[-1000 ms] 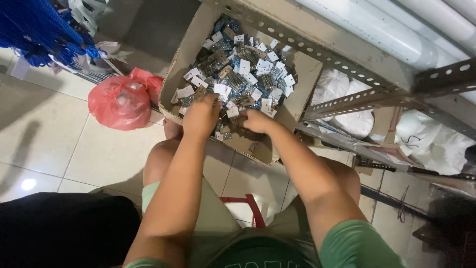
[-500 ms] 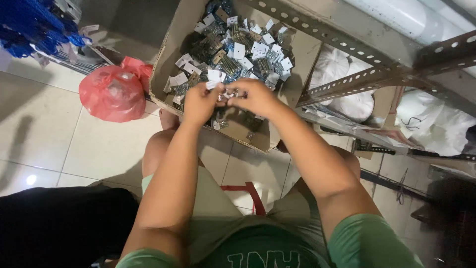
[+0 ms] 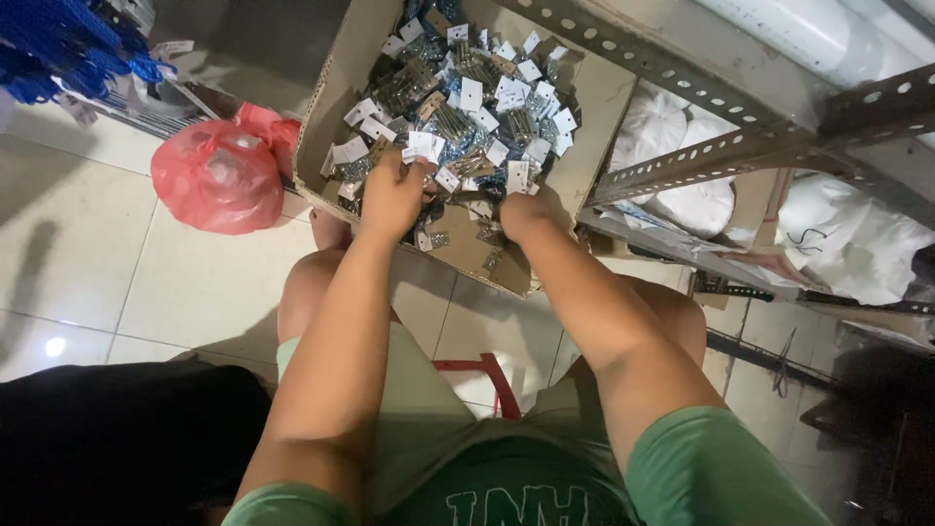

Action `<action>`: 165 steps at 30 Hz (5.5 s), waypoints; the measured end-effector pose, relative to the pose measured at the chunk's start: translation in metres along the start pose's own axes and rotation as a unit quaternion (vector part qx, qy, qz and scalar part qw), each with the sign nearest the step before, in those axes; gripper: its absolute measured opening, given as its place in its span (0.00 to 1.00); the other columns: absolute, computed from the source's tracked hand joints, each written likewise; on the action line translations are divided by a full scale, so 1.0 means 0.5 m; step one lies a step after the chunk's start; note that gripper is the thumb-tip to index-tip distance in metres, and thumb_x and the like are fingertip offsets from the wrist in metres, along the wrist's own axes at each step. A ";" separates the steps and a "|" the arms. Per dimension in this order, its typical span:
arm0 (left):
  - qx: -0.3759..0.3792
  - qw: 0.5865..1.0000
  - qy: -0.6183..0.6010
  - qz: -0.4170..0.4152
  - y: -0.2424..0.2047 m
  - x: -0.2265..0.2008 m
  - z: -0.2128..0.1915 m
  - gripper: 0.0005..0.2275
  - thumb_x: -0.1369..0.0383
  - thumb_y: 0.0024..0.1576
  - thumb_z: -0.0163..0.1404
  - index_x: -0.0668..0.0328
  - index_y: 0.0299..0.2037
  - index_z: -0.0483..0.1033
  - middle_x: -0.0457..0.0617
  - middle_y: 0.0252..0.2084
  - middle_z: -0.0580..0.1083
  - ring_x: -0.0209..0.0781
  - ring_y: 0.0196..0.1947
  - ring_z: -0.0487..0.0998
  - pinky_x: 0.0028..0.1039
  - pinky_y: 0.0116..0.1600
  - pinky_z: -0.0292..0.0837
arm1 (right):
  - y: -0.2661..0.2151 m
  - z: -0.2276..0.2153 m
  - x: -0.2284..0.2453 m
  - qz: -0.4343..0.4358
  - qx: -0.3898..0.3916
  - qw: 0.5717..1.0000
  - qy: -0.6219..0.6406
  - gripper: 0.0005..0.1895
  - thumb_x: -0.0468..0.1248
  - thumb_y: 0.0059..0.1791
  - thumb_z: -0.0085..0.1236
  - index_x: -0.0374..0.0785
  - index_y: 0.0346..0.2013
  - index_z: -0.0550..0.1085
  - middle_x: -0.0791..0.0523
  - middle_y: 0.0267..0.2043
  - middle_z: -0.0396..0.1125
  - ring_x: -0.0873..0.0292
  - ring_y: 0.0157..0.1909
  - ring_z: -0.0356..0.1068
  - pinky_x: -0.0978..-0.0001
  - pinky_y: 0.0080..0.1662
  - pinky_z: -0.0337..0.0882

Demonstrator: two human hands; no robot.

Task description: Picking up metal tags from a box and hanging them onto a wire display rack

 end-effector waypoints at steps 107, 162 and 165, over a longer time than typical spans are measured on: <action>0.173 0.956 -0.192 0.138 -0.307 -0.287 0.125 0.07 0.79 0.63 0.42 0.69 0.50 0.66 0.59 0.37 0.78 0.40 0.26 0.76 0.28 0.36 0.69 | -0.667 -0.374 -0.191 -0.107 -0.230 0.460 0.851 0.07 0.26 0.47 0.62 0.40 0.35 0.74 0.58 0.31 0.63 0.62 0.35 0.71 0.67 0.37 0.80; 0.105 0.959 -0.050 0.258 -0.630 -0.497 0.223 0.11 0.70 0.46 0.69 0.63 0.37 0.87 0.58 0.34 0.84 0.50 0.42 0.85 0.38 0.49 0.77 | -0.956 -0.435 -0.306 -0.284 -0.397 0.521 0.700 0.04 0.29 0.51 0.62 0.33 0.32 0.75 0.55 0.29 0.68 0.65 0.37 0.65 0.70 0.42 0.69; 0.111 0.954 -0.072 0.270 -0.632 -0.532 0.234 0.13 0.71 0.50 0.66 0.68 0.43 0.85 0.64 0.37 0.83 0.53 0.44 0.83 0.46 0.53 0.76 | -0.973 -0.453 -0.327 -0.282 -0.433 0.548 0.658 0.04 0.27 0.48 0.64 0.32 0.33 0.76 0.52 0.29 0.70 0.63 0.36 0.66 0.67 0.40 0.69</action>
Point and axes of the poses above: each hand's wrist, its own y-axis towards the middle knuckle, its own z-axis out of the palm, x = y × z, the point moved 10 cm from there along y, towards the middle knuckle
